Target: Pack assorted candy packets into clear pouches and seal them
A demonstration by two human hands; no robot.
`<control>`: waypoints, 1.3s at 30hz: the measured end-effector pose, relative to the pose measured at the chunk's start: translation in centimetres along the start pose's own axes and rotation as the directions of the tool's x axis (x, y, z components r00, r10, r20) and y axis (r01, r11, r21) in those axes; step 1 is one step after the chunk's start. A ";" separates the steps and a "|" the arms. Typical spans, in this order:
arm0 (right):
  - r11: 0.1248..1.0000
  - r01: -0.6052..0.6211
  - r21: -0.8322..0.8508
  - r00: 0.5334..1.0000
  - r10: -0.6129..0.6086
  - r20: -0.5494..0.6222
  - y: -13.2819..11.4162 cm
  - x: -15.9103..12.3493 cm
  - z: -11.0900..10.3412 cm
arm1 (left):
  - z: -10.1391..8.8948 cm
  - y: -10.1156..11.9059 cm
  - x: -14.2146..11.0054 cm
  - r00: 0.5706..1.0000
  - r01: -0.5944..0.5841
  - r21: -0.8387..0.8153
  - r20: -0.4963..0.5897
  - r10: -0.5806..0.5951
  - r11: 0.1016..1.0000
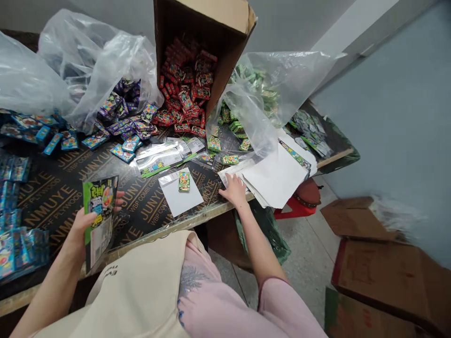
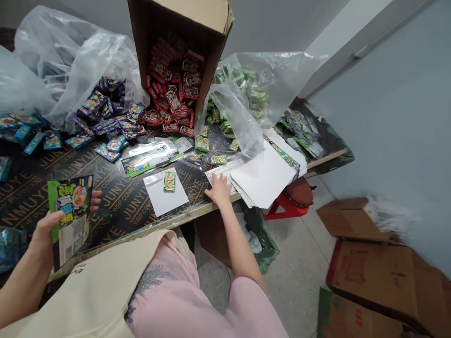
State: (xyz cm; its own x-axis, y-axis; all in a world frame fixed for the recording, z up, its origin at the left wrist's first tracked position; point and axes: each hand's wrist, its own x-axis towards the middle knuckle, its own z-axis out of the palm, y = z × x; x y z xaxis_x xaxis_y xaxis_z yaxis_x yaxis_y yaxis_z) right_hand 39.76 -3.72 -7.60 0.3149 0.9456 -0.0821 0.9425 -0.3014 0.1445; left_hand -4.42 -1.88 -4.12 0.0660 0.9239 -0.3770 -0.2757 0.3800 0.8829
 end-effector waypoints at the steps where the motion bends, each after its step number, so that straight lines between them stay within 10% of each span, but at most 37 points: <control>1: 0.998 -0.039 -0.045 0.998 0.041 0.050 1.2 -0.4 0.7 | 0.5 0.1 -0.1 1.000 0.007 -0.045 0.022 -0.006 0.999; 23: 0.822 -0.173 0.543 0.983 0.178 0.043 11.3 2.0 3.1 | 1.6 -0.6 -0.3 0.992 0.034 -0.183 0.123 -0.011 0.982; 39: 0.609 -0.177 0.773 0.980 0.180 0.083 8.8 0.6 0.3 | 0.9 -1.4 -0.1 0.989 0.102 -0.203 0.130 -0.076 0.974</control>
State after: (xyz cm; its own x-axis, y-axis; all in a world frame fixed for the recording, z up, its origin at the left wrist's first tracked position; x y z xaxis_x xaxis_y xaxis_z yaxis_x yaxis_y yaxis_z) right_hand 48.23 -5.84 -6.66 0.4878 0.8623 -0.1359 0.6049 -0.4461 -0.6596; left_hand -3.17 -2.44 -5.13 0.2111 0.8903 -0.4035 -0.4562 0.4548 0.7648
